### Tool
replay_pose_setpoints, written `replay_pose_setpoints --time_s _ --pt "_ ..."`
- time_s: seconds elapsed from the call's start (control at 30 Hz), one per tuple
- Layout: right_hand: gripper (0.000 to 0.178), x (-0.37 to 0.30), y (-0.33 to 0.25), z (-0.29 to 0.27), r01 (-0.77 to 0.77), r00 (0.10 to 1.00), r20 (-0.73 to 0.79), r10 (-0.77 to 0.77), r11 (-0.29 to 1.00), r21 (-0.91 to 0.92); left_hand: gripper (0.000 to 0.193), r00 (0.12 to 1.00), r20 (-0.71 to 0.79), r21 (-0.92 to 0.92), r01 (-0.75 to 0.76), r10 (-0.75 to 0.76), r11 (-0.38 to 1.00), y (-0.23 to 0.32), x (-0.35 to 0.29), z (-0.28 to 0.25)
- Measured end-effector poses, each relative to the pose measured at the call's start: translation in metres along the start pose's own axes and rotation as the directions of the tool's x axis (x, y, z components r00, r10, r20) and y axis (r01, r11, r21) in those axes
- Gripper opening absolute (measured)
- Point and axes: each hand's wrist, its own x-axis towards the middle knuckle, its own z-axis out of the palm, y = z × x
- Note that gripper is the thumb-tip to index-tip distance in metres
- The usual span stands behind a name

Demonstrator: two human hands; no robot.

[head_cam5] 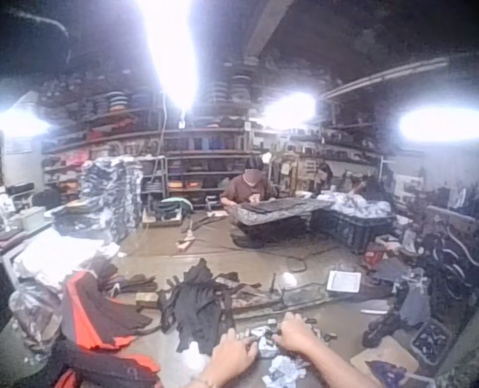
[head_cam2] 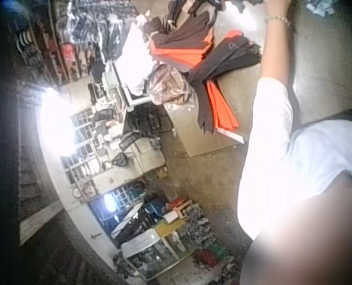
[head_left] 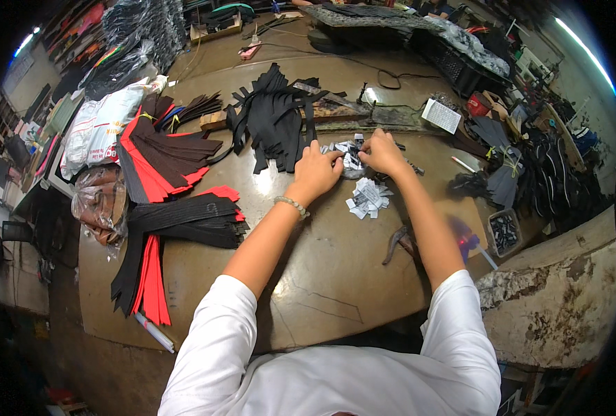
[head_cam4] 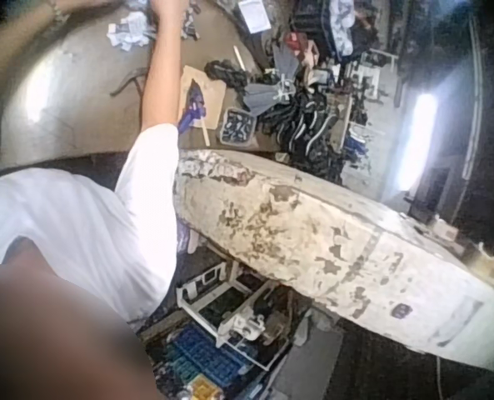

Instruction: The person bundles black fabric strips with a rubber band, then uses a hot glue gun to attach metal buckles to the ends of the strips. They repeatedly apply glue and press the buckles onto the fabric.

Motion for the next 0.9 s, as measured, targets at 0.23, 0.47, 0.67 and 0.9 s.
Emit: replay_pose_setpoints --time_s 0.23,0.47,0.67,0.9 --pt "0.028 -0.019 0.011 -0.022 0.043 0.970 -0.236 0.063 0.907 0.418 0.033 1.000 -0.003 -0.028 -0.003 0.003 1.000 0.006 -0.002 -0.005" --pt "0.024 -0.126 -0.033 -0.031 -0.012 0.999 -0.047 0.018 0.993 0.120 0.042 0.963 -0.258 -0.279 -0.152 0.078 0.948 0.009 0.019 -0.015" --pt "0.034 -0.122 -0.023 -0.038 -0.021 1.000 -0.011 0.024 0.985 0.173 0.039 0.979 -0.095 -0.422 -0.202 0.179 0.884 0.016 0.047 0.002" --pt "0.031 -0.034 0.014 -0.017 0.003 0.962 -0.247 0.119 0.897 0.442 0.025 0.977 -0.204 -0.526 -0.158 0.056 0.836 0.005 -0.008 -0.039"
